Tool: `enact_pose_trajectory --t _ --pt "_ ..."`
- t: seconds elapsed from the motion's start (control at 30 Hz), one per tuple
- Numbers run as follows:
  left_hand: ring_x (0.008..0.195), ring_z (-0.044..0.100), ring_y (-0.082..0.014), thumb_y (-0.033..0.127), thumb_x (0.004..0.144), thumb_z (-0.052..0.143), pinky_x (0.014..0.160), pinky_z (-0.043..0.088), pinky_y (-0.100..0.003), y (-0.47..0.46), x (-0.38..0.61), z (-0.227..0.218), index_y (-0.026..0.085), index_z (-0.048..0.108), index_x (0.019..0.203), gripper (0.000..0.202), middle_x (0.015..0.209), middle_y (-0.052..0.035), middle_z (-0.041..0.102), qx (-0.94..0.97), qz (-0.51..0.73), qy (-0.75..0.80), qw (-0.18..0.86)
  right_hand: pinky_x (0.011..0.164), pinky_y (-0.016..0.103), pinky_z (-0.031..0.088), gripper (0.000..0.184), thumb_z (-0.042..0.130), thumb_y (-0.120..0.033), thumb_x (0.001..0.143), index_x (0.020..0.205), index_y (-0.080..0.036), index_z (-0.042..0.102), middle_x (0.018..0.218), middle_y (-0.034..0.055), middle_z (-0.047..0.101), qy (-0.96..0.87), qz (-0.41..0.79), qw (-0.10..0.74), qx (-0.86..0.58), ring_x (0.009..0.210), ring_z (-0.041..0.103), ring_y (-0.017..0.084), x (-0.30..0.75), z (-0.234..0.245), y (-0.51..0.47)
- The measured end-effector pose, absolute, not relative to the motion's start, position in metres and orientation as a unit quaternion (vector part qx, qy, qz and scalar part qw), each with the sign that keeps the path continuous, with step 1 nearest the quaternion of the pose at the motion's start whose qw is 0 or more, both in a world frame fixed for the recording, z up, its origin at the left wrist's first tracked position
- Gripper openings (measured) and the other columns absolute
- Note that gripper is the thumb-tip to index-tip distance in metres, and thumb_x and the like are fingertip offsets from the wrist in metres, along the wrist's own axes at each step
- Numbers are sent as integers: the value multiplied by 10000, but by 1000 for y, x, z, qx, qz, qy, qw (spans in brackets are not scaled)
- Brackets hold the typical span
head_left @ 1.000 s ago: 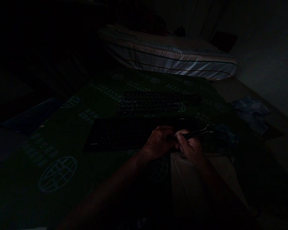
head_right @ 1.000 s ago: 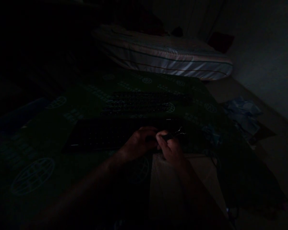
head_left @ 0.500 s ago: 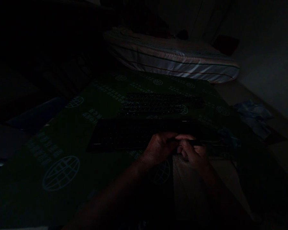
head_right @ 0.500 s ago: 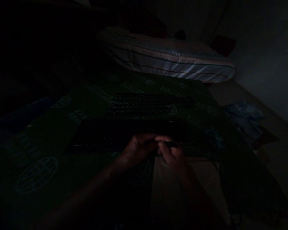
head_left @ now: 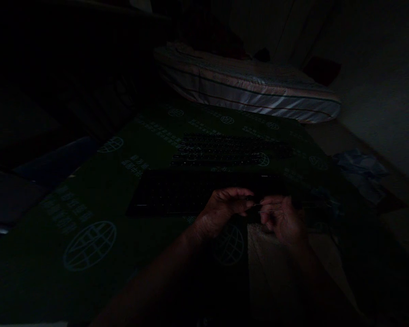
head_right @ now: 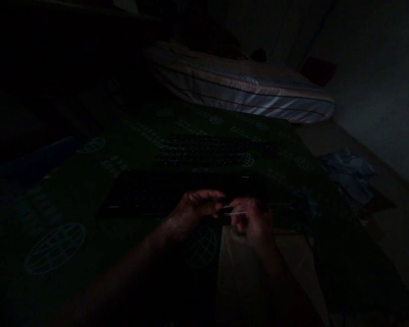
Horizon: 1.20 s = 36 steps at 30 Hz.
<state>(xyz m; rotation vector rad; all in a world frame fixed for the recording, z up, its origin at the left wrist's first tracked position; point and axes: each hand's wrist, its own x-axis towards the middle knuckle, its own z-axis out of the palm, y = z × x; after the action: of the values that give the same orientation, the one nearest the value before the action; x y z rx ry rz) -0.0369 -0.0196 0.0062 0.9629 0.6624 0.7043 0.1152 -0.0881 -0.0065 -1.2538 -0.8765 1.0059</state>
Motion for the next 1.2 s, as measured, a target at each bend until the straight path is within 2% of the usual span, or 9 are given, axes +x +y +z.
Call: enact_pose_trajectory --t 0.13,0.3,0.37,0.57,0.63,0.73,0.8,1.07,1.2 --pt "729 618 -140 228 676 704 619 462 -230 -20 -39 6 141 668 887 231 777 -46 679 397 319 287 811 337 226 344 588 317 -641 799 656 -165 631 480 31 551 -389 389 606 -574 393 482 123 118 -2 -88" --pt "837 632 -184 205 694 684 731 472 -281 -20 -43 7 131 654 955 273 887 -96 694 366 301 239 847 561 299 483 410 429 -465 831 612 -171 613 660 63 625 -474 292 597 -578 607 592 171 122 11 -89" --pt "869 630 -195 196 713 665 761 468 -292 -19 -44 7 131 649 979 274 930 -106 690 363 295 227 854 575 294 488 344 450 -426 835 681 -174 627 674 54 635 -489 278 568 -600 606 598 166 121 18 -91" --pt "901 628 -199 144 719 644 771 471 -292 -17 -44 4 144 641 1001 282 938 -95 685 354 286 193 869 492 237 458 237 468 -340 839 865 -210 664 545 -15 572 -584 217 450 -639 489 541 115 119 29 -93" --pt "911 626 -209 130 700 657 766 477 -298 -17 -43 3 153 630 1017 319 945 -90 680 347 286 186 874 547 259 492 232 484 -334 831 926 -221 663 632 4 634 -608 202 435 -633 565 593 135 119 28 -92" --pt "853 633 -186 103 673 672 744 492 -291 -17 -42 3 159 623 1021 355 947 -75 669 332 292 185 878 692 318 524 237 558 -322 785 986 -243 656 866 31 692 -643 193 417 -613 772 646 182 119 27 -87" --pt "824 634 -171 99 672 673 733 499 -284 -17 -42 3 162 619 1027 365 950 -69 665 324 293 181 881 708 331 529 248 592 -304 756 991 -262 658 909 24 697 -660 193 400 -605 802 652 189 120 26 -85" --pt "800 631 -160 154 650 707 742 494 -291 -17 -42 4 171 609 1049 411 925 -57 668 335 307 199 868 612 258 510 190 557 -267 781 929 -277 677 827 0 710 -701 190 343 -595 694 652 151 118 34 -76" --pt "925 617 -213 159 657 709 764 484 -306 -15 -43 7 166 584 1071 433 977 -93 675 355 328 232 844 622 256 490 176 606 -279 735 888 -252 690 803 3 701 -685 176 362 -607 689 632 149 135 39 -61"
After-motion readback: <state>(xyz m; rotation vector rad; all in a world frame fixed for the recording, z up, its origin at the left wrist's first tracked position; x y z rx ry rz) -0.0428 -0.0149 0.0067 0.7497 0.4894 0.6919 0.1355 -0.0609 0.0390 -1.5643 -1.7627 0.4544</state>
